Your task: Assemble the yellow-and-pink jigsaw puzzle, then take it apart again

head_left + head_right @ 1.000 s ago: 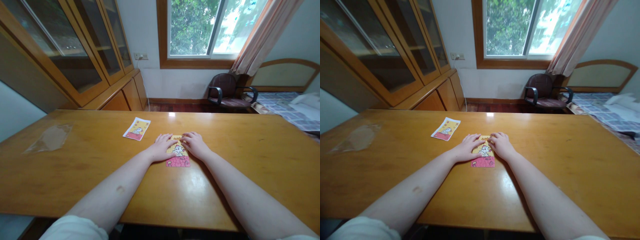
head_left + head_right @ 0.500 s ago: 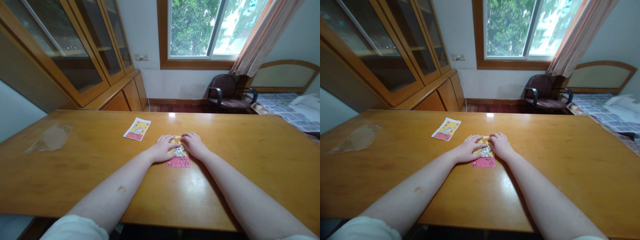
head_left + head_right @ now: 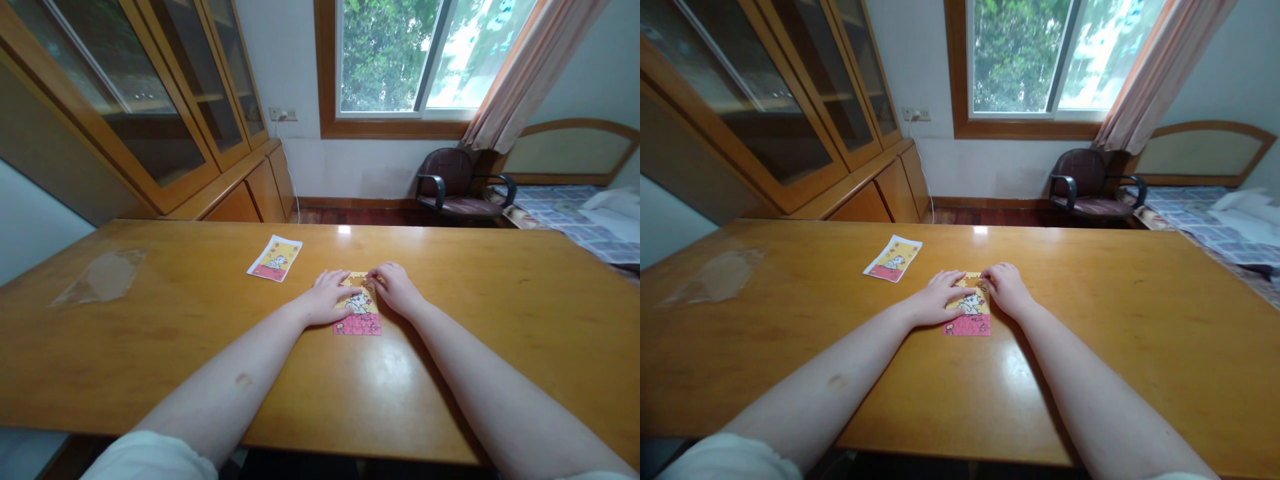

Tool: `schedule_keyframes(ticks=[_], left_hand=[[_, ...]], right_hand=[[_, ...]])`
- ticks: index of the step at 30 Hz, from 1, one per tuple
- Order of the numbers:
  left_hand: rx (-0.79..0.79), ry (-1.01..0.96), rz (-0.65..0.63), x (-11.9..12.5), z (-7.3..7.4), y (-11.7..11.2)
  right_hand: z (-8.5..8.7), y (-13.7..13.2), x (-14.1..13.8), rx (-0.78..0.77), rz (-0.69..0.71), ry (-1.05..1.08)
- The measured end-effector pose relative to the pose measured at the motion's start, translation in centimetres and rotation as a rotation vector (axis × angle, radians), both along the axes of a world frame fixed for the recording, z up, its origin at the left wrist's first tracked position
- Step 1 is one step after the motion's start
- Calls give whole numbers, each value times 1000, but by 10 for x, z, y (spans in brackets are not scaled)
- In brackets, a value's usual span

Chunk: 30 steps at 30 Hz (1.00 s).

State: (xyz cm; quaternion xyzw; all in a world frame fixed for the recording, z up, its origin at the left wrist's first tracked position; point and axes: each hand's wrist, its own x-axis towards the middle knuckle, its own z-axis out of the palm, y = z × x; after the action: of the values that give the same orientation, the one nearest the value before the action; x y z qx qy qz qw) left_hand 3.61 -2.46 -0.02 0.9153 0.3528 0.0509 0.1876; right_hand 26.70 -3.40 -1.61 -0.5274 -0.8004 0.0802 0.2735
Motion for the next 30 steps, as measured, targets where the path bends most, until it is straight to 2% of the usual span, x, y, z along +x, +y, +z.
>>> schedule_keyframes(ticks=[5, 8, 14, 18, 24, 30], left_hand=[[-15, -17, 4, -1, -1, 0], [-19, -16, 0, 0, -1, 1], [-10, -2, -1, -1, 0, 1], [-8, -11, -1, -1, 0, 0], [-18, -21, -2, -1, -1, 1], [-16, -4, -2, -1, 2, 0]], right_hand=[[-1, 0, 3, -7, 107, -155], [-4, -1, 1, -2, 142, -133], [-1, 0, 10, 27, 69, -74], [3, -2, 18, 12, 115, -114], [4, -4, 13, 7, 182, -90], [6, -5, 17, 22, 112, -103]])
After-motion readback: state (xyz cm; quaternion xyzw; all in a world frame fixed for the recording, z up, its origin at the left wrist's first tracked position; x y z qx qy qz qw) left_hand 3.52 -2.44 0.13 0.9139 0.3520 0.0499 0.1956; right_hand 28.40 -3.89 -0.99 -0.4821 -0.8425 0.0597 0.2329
